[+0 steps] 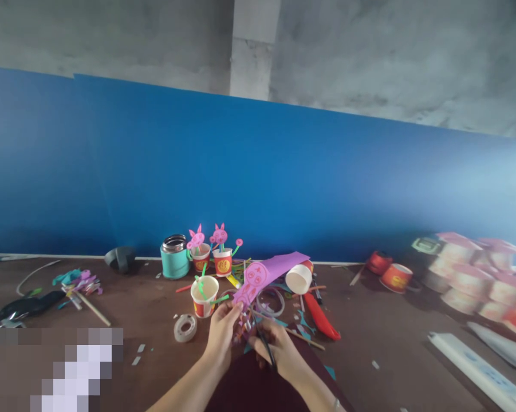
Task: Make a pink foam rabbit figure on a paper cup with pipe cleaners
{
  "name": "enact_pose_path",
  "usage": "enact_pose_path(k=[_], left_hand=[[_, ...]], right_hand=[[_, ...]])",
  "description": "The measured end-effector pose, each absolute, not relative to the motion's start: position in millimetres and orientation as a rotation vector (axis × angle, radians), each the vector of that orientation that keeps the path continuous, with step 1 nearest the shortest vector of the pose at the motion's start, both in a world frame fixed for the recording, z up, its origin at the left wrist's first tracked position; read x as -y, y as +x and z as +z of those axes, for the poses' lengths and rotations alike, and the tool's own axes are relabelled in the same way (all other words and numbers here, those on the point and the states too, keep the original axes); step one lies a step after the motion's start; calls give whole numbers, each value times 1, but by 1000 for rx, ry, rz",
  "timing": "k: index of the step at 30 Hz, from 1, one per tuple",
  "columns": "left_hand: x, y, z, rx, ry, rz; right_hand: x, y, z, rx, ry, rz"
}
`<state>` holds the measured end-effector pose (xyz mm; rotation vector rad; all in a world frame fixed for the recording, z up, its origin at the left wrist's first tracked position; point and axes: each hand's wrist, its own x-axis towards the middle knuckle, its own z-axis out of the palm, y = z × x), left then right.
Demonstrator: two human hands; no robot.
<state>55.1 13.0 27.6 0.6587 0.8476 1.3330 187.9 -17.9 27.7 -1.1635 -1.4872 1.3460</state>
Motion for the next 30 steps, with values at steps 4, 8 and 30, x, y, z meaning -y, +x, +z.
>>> enact_pose_path(k=[4, 8, 30], left_hand=[[-8, 56, 30, -830, 664, 1279], [-8, 57, 28, -804, 666, 1240], [-14, 54, 26, -777, 694, 1224]], right_hand=[[16, 189, 26, 1481, -1132, 1333], [15, 190, 25, 1497, -1130, 1307], [15, 190, 27, 1506, -1225, 1285]])
